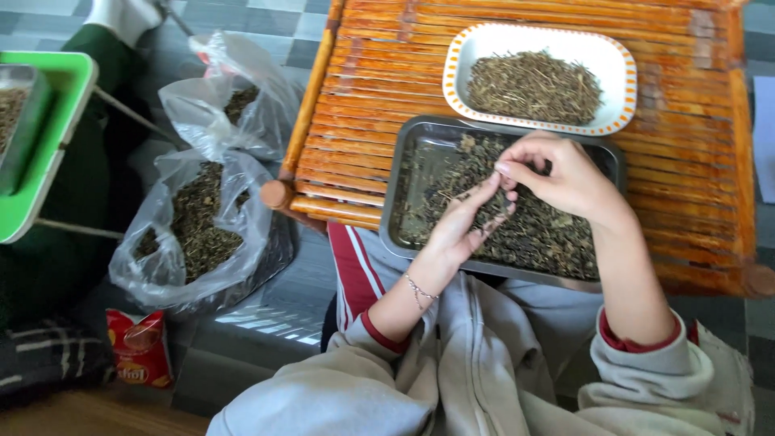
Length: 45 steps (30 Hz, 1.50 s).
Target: Sorting dried tea leaves by hand to remove stems and debris from a metal tray into a separate bowl.
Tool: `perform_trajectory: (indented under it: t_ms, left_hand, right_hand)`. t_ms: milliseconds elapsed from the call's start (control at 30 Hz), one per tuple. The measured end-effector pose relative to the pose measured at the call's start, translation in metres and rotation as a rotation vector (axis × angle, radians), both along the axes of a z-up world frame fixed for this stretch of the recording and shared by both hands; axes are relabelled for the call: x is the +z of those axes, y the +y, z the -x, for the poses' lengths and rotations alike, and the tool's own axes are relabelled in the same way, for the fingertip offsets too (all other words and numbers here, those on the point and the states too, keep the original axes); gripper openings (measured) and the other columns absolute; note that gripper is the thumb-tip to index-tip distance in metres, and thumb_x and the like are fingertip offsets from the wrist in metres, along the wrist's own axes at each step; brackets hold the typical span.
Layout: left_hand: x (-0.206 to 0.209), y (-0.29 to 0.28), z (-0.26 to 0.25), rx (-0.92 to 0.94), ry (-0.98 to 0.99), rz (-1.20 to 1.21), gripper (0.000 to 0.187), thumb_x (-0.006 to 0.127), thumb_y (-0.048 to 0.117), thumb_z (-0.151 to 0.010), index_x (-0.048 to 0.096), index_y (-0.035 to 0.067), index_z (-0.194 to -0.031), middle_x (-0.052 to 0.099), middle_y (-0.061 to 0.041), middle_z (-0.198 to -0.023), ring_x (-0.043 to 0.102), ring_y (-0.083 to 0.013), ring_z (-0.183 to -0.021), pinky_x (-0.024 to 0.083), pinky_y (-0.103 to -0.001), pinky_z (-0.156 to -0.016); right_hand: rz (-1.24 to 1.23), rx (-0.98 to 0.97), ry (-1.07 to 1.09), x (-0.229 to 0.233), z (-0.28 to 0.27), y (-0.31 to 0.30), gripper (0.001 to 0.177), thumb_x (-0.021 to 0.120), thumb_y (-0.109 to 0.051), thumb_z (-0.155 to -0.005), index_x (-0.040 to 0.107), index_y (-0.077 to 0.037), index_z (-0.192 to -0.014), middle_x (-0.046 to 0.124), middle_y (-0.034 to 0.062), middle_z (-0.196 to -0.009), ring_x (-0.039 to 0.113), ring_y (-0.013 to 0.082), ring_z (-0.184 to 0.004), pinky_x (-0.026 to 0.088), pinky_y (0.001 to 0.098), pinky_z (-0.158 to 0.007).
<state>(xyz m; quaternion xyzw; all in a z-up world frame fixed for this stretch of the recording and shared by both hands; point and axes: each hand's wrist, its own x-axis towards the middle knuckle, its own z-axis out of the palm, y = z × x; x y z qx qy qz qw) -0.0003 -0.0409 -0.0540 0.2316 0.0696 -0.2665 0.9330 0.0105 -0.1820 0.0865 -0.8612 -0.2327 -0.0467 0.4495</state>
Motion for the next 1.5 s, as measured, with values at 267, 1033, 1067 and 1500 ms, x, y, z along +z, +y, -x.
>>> perform_trajectory:
  t_ms: [267,1033,1067,1500]
  left_hand:
    - [0.037,0.015,0.006,-0.074,0.052,0.075,0.027,0.077,0.018,-0.092,0.071,0.003,-0.114,0.075,-0.011,-0.105,0.074,-0.0172,-0.089,0.063,-0.03,-0.087]
    - [0.037,0.014,0.004,-0.065,0.13,0.085,0.049,0.073,0.005,-0.089,0.059,-0.001,-0.135,0.073,-0.013,-0.105,0.073,-0.0158,-0.087,0.062,-0.029,-0.088]
    - [0.038,0.014,0.004,-0.065,0.13,0.085,0.049,0.073,0.005,-0.089,0.059,-0.001,-0.135,0.073,-0.013,-0.105,0.073,-0.0158,-0.087,0.062,-0.029,-0.088]
    - [0.021,0.008,0.005,-0.075,0.018,0.02,0.033,0.074,0.017,-0.097,0.067,0.0,-0.125,0.074,-0.011,-0.105,0.073,-0.0161,-0.09,0.063,-0.031,-0.089]
  right_hand:
    - [-0.099,0.101,0.326,0.003,-0.002,-0.001,0.012,0.063,-0.01,-0.1,0.071,-0.002,-0.101,0.068,0.0057,-0.087,0.066,0.0122,-0.074,0.053,0.0239,-0.071]
    - [-0.084,-0.038,0.227,-0.012,0.001,-0.01,0.011,0.063,-0.012,-0.103,0.069,-0.004,-0.107,0.068,0.0023,-0.104,0.06,0.0091,-0.096,0.048,0.0233,-0.09]
    - [-0.084,-0.037,0.227,-0.013,0.0,-0.011,0.011,0.063,-0.012,-0.103,0.069,-0.004,-0.107,0.068,0.0023,-0.104,0.06,0.0091,-0.096,0.048,0.0233,-0.09]
    - [-0.225,-0.046,0.292,-0.019,-0.007,-0.003,0.015,0.058,-0.01,-0.107,0.068,-0.001,-0.112,0.063,-0.0004,-0.101,0.055,0.007,-0.094,0.048,0.0242,-0.086]
